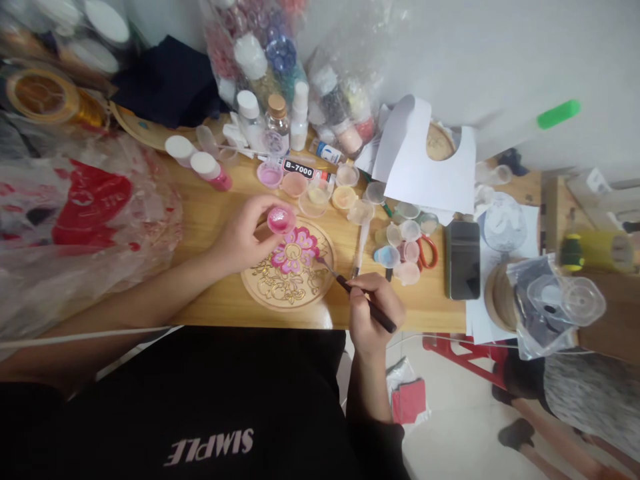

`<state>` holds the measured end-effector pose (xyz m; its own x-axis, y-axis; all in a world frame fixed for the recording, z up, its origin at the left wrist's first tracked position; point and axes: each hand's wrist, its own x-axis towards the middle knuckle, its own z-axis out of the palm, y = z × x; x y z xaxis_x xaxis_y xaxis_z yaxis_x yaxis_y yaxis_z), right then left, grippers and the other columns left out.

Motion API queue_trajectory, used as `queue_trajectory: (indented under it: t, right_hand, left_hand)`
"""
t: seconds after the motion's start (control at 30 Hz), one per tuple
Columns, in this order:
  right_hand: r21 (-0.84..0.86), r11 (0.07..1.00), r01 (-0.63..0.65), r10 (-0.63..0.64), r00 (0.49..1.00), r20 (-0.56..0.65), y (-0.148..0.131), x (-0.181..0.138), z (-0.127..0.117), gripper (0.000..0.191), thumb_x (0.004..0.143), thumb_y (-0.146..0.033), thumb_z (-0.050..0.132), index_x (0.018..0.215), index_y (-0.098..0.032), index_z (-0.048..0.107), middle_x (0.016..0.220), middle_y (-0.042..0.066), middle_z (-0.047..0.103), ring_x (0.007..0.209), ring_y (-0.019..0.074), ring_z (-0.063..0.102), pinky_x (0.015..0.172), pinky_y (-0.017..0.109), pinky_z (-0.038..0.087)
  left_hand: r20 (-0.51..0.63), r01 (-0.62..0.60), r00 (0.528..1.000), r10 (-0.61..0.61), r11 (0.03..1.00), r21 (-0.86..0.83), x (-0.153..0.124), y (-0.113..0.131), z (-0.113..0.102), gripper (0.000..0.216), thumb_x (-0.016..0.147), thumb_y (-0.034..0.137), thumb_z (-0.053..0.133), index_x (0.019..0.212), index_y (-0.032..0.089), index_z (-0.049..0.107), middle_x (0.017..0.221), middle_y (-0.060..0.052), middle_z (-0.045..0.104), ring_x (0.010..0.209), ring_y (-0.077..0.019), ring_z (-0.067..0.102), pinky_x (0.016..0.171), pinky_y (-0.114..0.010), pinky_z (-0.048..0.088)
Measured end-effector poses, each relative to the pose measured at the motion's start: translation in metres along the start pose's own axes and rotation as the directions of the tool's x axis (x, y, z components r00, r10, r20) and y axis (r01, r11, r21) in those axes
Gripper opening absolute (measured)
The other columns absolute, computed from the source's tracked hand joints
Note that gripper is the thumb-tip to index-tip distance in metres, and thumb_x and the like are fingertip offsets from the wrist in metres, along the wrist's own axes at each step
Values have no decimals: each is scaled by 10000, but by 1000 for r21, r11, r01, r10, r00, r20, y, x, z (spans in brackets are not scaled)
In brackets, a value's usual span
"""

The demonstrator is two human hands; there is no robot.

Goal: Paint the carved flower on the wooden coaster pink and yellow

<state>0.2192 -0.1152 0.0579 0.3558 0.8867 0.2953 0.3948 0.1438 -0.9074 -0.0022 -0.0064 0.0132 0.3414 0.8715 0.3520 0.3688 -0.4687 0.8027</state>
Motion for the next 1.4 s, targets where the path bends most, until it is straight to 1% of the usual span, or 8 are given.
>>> queue_trajectory:
  t: [0.2,0.4,0.57,0.77,0.9,1.07,1.27,1.4]
  right_hand:
    - [7,1000,7,-7,1000,-27,-1,2,1,119,798,-140,626,739,-214,697,636,-40,637,511,111,564,466,248,412]
    - [-72,997,-17,17,1000,-5,-2,2,-2,103,802,-193,625,722,-216,686,644,-25,640,525,125,571,475,263,423]
    - [-66,997,-32,33,999,13,-2,-1,-3,107,799,-182,631,723,-214,698,651,-26,650,526,123,577,474,257,424]
    - [-44,998,-42,42,999,-16,-2,-1,-2,114,802,-172,626,732,-210,706,646,-30,650,529,123,591,480,252,436]
    - [-64,997,-47,48,999,5,-1,0,-2,114,801,-175,631,727,-210,710,652,-26,662,534,126,597,499,263,456]
    - [67,995,-80,83,995,-47,-7,3,0,135,771,-126,619,713,-211,706,596,-41,634,508,118,580,479,242,428]
    - [260,946,-194,249,949,-195,-12,15,3,90,663,-166,589,602,-192,651,535,-41,576,380,101,517,356,197,320]
    - [398,897,-190,278,945,-174,-18,20,2,83,641,-200,604,565,-188,638,528,-44,560,365,97,521,330,178,325]
  left_hand:
    - [13,19,1000,-20,1000,5,0,1,0,370,854,127,654,1205,187,552,1198,-115,711,1094,-265,712,1000,-451,593]
    - [26,41,999,-41,999,10,0,2,-1,372,849,129,666,1200,195,559,1215,-113,713,1121,-272,706,1024,-458,585]
    - [25,46,999,-46,999,1,1,4,-1,353,862,135,657,1197,194,561,1220,-115,713,1136,-272,701,1046,-462,571]
    - [20,15,1000,-16,1000,11,2,3,-1,332,868,135,647,1186,183,562,1182,-119,723,1098,-267,709,1005,-458,582]
    - [14,15,1000,-16,1000,23,2,3,-2,331,858,132,640,1176,188,570,1176,-109,723,1112,-269,702,1000,-446,579]
    - [6,15,1000,-15,1000,1,1,2,-1,357,837,115,645,1178,191,573,1170,-104,714,1101,-266,698,987,-446,578]
    - [-39,-83,996,86,994,72,1,0,-1,296,878,107,611,1165,176,588,1111,-101,738,1030,-246,716,903,-400,597]
    - [-75,-82,993,91,990,111,1,3,-3,284,887,112,609,1161,184,597,1133,-94,744,1061,-244,728,922,-402,607]
